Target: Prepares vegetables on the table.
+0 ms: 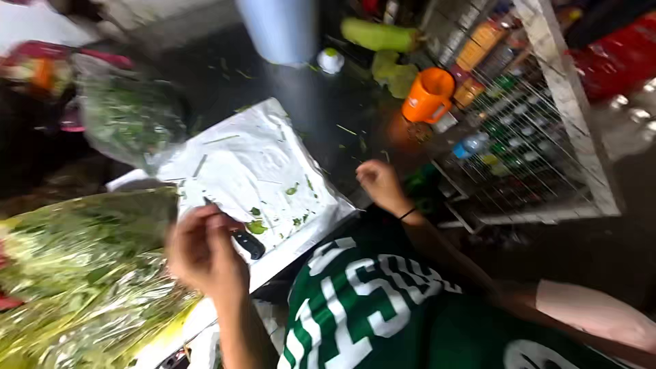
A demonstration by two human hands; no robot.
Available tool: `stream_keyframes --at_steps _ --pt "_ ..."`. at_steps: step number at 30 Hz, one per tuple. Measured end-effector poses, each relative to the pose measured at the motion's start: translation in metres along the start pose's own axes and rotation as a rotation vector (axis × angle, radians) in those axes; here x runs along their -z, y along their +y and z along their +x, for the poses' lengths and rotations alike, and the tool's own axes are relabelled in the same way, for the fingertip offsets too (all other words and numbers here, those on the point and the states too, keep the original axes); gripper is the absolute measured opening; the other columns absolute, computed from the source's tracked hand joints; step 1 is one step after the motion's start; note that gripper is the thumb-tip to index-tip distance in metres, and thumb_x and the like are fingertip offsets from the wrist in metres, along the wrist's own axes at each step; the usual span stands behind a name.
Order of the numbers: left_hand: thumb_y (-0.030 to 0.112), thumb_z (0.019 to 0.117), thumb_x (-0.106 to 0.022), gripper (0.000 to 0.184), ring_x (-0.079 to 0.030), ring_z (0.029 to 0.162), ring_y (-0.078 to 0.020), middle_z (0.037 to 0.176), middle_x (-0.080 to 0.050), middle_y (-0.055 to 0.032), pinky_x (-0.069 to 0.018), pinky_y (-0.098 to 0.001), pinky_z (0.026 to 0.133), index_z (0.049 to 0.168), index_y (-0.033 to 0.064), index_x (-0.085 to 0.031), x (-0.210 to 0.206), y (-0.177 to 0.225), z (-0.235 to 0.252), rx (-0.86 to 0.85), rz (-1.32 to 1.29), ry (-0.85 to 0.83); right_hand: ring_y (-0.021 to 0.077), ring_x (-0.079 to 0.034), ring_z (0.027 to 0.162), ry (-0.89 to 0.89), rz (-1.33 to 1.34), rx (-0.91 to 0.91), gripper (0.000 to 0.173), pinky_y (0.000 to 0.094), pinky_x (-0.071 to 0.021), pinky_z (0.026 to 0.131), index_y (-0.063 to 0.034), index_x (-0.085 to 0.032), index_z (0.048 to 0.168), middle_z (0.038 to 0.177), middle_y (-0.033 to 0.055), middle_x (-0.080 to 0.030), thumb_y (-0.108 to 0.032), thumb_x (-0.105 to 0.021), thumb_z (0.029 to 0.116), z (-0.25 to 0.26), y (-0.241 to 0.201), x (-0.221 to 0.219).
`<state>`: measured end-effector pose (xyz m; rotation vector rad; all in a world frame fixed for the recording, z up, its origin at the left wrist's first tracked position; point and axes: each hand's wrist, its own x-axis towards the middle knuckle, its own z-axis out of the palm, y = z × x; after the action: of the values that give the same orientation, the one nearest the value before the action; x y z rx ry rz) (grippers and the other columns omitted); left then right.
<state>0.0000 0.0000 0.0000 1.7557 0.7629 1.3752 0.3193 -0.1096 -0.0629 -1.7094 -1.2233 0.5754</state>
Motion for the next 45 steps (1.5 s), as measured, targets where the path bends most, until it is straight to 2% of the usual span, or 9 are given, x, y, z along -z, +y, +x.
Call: stream_keyframes --at_steps 2,5,13,20,27,29,34,39,45 --pt "0.014 0.1045 -0.056 0.022 -0.068 0.074 -0.0142 0.091 -0.071 -0.0048 -0.0616 -0.0356 0.068 0.12 -0.0003 -0.064 -0.027 -0.077 -0.071 0.302 0.074 -0.13 0.0189 -0.071 0.092 -0.35 0.0 -0.089 0.024 0.0387 -0.0596 0.086 -0.0008 -0.071 0.114 0.104 0.0129 -0.073 -0.017 -0.062 0.0996 -0.035 0.056 -0.032" --pt "0.014 0.1009 -0.061 0.021 -0.072 0.078 -0.0159 0.093 -0.074 -0.0079 -0.063 -0.0364 0.074 0.115 0.0005 -0.069 -0.04 -0.12 -0.153 0.644 0.054 -0.298 0.0167 -0.071 0.092 -0.421 0.013 -0.186 0.026 0.0388 -0.0587 0.088 -0.0037 -0.075 0.11 0.102 0.0101 -0.075 -0.023 -0.06 0.1025 -0.044 0.072 -0.03" --pt "0.035 0.1024 -0.059 0.031 -0.073 0.09 -0.0095 0.106 -0.074 0.0015 -0.0646 -0.0342 0.076 0.127 0.0171 -0.067 -0.019 -0.131 -0.128 0.558 0.434 -0.527 0.0386 -0.056 0.131 0.399 -0.497 -0.557 0.038 0.0547 -0.0465 0.111 -0.0062 -0.063 0.137 0.137 0.0235 -0.06 -0.02 -0.056 0.1022 0.045 0.19 0.087" --pt "0.023 0.104 -0.056 0.033 -0.072 0.1 -0.0185 0.115 -0.072 -0.0124 -0.061 -0.0402 0.088 0.128 0.0021 -0.064 -0.059 -0.057 -0.108 0.702 0.392 -0.335 0.0414 -0.066 0.114 0.253 -0.663 -0.467 0.035 0.0649 -0.052 0.096 -0.009 -0.066 0.129 0.124 0.0215 -0.068 -0.029 -0.054 0.1028 0.053 0.318 0.131" --pt "0.026 0.0988 -0.063 0.036 -0.07 0.104 -0.025 0.113 -0.072 -0.0106 -0.0576 -0.0493 0.093 0.129 0.0072 -0.066 -0.08 -0.061 -0.131 0.845 0.703 0.112 0.0465 -0.06 0.122 0.102 -0.813 -0.345 0.043 0.0666 -0.0498 0.1 -0.0005 -0.06 0.132 0.132 0.0288 -0.06 -0.03 -0.049 0.1042 0.127 0.368 0.156" --pt "0.027 0.0969 -0.067 0.042 -0.066 0.113 -0.0311 0.121 -0.069 -0.0144 -0.0541 -0.0531 0.098 0.133 0.0054 -0.063 -0.068 -0.067 -0.122 0.895 0.761 0.195 0.0437 -0.058 0.127 0.023 -0.756 -0.283 0.047 0.0609 -0.0464 0.108 0.001 -0.057 0.138 0.134 0.0275 -0.06 -0.031 -0.052 0.1033 0.147 0.347 0.146" --pt "0.027 0.0962 -0.068 0.046 -0.062 0.12 -0.0347 0.129 -0.065 -0.0189 -0.051 -0.0558 0.103 0.135 0.0038 -0.06 -0.043 -0.073 -0.08 0.916 0.717 0.198 0.0403 -0.069 0.101 -0.409 -0.464 0.076 0.039 0.0626 -0.0552 0.092 0.0027 -0.067 0.121 0.11 0.0256 -0.069 -0.031 -0.052 0.1065 0.136 0.196 0.019" --pt "0.022 0.0997 -0.063 0.034 -0.073 0.088 -0.0214 0.097 -0.075 -0.0105 -0.0606 -0.0466 0.086 0.128 0.0046 -0.065 -0.039 -0.066 -0.067 0.799 0.422 0.256 0.0251 -0.073 0.094 -0.815 -0.3 0.225 0.032 0.0511 -0.0607 0.087 -0.0066 -0.07 0.118 0.105 0.011 -0.074 -0.033 -0.06 0.1022 0.067 0.054 -0.148" --pt "0.022 0.0998 -0.063 0.037 -0.072 0.094 -0.0241 0.111 -0.072 -0.0153 -0.0599 -0.0465 0.088 0.131 0.002 -0.062 0.093 -0.07 -0.093 0.837 0.432 0.345 0.0429 -0.064 0.116 -0.779 -0.432 0.069 0.077 0.0635 -0.0489 0.103 0.0039 -0.062 0.131 0.122 0.0274 -0.067 -0.06 -0.07 0.0893 0.044 0.004 -0.302"
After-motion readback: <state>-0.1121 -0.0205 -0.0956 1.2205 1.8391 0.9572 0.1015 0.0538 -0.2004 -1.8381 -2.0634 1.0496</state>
